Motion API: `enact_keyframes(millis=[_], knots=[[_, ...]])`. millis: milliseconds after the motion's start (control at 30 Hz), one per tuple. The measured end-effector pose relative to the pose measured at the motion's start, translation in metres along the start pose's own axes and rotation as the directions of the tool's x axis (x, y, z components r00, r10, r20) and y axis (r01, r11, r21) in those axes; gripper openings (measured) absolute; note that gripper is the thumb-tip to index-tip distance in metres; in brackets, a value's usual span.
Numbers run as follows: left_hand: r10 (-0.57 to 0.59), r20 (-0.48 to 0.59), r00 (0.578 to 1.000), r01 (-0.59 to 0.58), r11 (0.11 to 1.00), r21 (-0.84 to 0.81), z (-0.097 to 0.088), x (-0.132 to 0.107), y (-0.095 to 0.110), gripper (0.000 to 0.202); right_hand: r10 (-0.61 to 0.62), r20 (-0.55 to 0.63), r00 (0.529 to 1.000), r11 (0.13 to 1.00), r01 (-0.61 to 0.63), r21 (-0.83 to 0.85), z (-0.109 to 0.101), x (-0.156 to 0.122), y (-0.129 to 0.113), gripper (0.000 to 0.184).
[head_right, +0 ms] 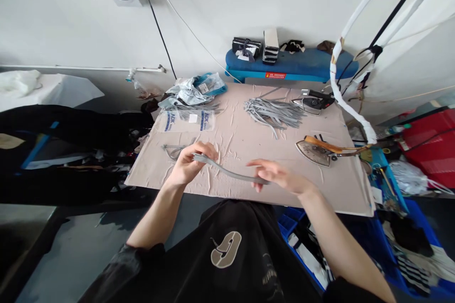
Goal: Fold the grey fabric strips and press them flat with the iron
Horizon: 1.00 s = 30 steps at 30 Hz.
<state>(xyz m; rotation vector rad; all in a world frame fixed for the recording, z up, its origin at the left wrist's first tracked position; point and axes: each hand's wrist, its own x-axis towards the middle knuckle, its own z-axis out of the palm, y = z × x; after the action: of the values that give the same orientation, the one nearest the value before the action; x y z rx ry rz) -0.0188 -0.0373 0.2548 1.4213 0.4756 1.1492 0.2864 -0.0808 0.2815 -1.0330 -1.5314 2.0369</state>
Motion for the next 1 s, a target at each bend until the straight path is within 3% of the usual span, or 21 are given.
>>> enact_keyframes(millis=[67, 133, 200, 300, 400, 467, 500, 600, 667, 867, 1000], knots=[[0.022, 0.028, 0.999, -0.022, 1.000, 0.000, 0.006, 0.003, 0.003, 0.028, -0.078, 0.081, 0.994, 0.994, 0.072, 0.080, 0.020, 0.026, 0.005, 0.063], [0.004, 0.054, 0.999, -0.005, 1.000, 0.008, 0.012, 0.006, 0.005, 0.026, -0.199, 0.096, 0.975, 0.971, 0.183, 0.152, 0.041, 0.050, 0.005, 0.056], [-0.050, 0.075, 0.996, 0.051, 0.999, -0.003, 0.016, 0.007, 0.006, 0.026, -0.274, 0.056, 0.960, 0.947, 0.259, 0.189, 0.057, 0.064, -0.002, 0.045], [-0.091, 0.080, 0.993, 0.092, 0.996, -0.007, 0.017, 0.005, 0.008, 0.027, -0.289, -0.042, 0.956, 0.939, 0.292, 0.183, 0.066, 0.069, -0.015, 0.037], [-0.096, -0.093, 0.991, 0.100, 0.994, 0.042, 0.014, -0.001, 0.008, 0.036, -0.258, -0.170, 0.951, 0.955, 0.277, 0.101, 0.064, 0.062, -0.023, 0.033], [-0.159, -0.254, 0.954, 0.174, 0.984, 0.037, 0.011, -0.006, 0.007, 0.034, -0.236, -0.252, 0.939, 0.969, 0.247, 0.014, 0.061, 0.056, -0.026, 0.035], [-0.221, -0.279, 0.935, 0.231, 0.973, 0.004, 0.010, -0.008, 0.006, 0.036, -0.231, -0.279, 0.932, 0.972, 0.233, -0.028, 0.060, 0.055, -0.027, 0.036], [-0.392, -0.097, 0.915, 0.383, 0.918, -0.097, 0.010, -0.013, 0.006, 0.060, -0.239, -0.307, 0.921, 0.966, 0.194, -0.171, 0.059, 0.053, -0.028, 0.037], [-0.410, -0.004, 0.912, 0.410, 0.911, -0.042, 0.015, -0.012, 0.008, 0.061, -0.250, -0.308, 0.918, 0.947, 0.166, -0.275, 0.060, 0.054, -0.029, 0.038], [-0.401, -0.071, 0.914, 0.402, 0.862, 0.309, 0.031, 0.003, 0.005, 0.043, -0.256, -0.328, 0.909, 0.908, 0.109, -0.405, 0.055, 0.057, -0.020, 0.040], [-0.384, -0.136, 0.913, 0.407, 0.841, 0.357, 0.026, 0.013, -0.032, 0.043, -0.182, -0.406, 0.896, 0.946, 0.047, -0.320, 0.029, 0.050, 0.018, 0.037]])
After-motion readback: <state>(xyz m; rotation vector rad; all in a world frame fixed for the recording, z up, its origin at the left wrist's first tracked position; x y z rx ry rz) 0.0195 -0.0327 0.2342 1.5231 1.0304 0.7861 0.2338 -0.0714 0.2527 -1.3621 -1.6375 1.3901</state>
